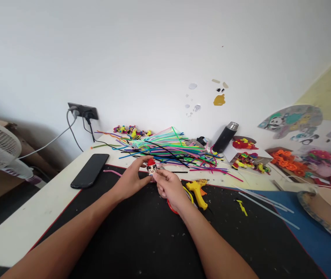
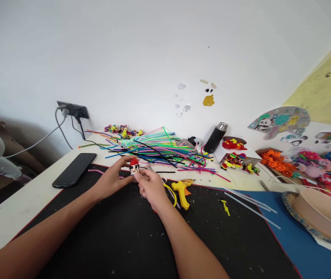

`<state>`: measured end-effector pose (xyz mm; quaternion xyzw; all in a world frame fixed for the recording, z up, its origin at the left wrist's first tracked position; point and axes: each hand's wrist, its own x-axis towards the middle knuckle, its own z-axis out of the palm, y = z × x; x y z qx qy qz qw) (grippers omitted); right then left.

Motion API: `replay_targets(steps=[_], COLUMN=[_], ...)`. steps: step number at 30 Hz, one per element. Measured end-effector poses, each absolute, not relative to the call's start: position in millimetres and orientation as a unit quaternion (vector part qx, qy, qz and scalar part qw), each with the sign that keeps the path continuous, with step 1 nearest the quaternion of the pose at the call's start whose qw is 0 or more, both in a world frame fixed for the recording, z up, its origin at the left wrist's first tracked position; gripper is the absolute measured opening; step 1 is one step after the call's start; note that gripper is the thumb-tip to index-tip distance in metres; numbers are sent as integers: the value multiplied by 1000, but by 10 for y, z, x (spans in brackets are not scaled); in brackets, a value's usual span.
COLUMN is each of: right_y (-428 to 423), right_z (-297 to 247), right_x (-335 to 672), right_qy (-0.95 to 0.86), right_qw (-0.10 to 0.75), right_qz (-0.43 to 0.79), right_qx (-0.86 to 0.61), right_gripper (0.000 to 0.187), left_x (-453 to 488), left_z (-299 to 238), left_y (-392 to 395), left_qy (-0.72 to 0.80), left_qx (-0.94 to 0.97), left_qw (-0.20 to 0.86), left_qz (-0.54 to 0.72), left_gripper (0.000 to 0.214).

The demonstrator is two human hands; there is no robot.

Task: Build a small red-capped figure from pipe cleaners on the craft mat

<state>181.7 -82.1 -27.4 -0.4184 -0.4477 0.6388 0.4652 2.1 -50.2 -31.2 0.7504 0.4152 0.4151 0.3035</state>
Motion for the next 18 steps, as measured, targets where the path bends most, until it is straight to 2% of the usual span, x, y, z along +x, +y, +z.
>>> replay_targets(steps=[12,18], right_y=[-827,-812], right_z=[-274,-291], right_x=[1818,1816], right_qy=[-462,-459], right_qw=[457,457], right_qz=[633,634], right_qx=[-420,-422], right_gripper=[48,50], left_x=[23,20], left_z=[-310,-275], left_y=[-502,-525], left_qy=[404,396], left_qx=[755,755], left_qw=[310,301], left_qz=[413,427], left_gripper=[53,59])
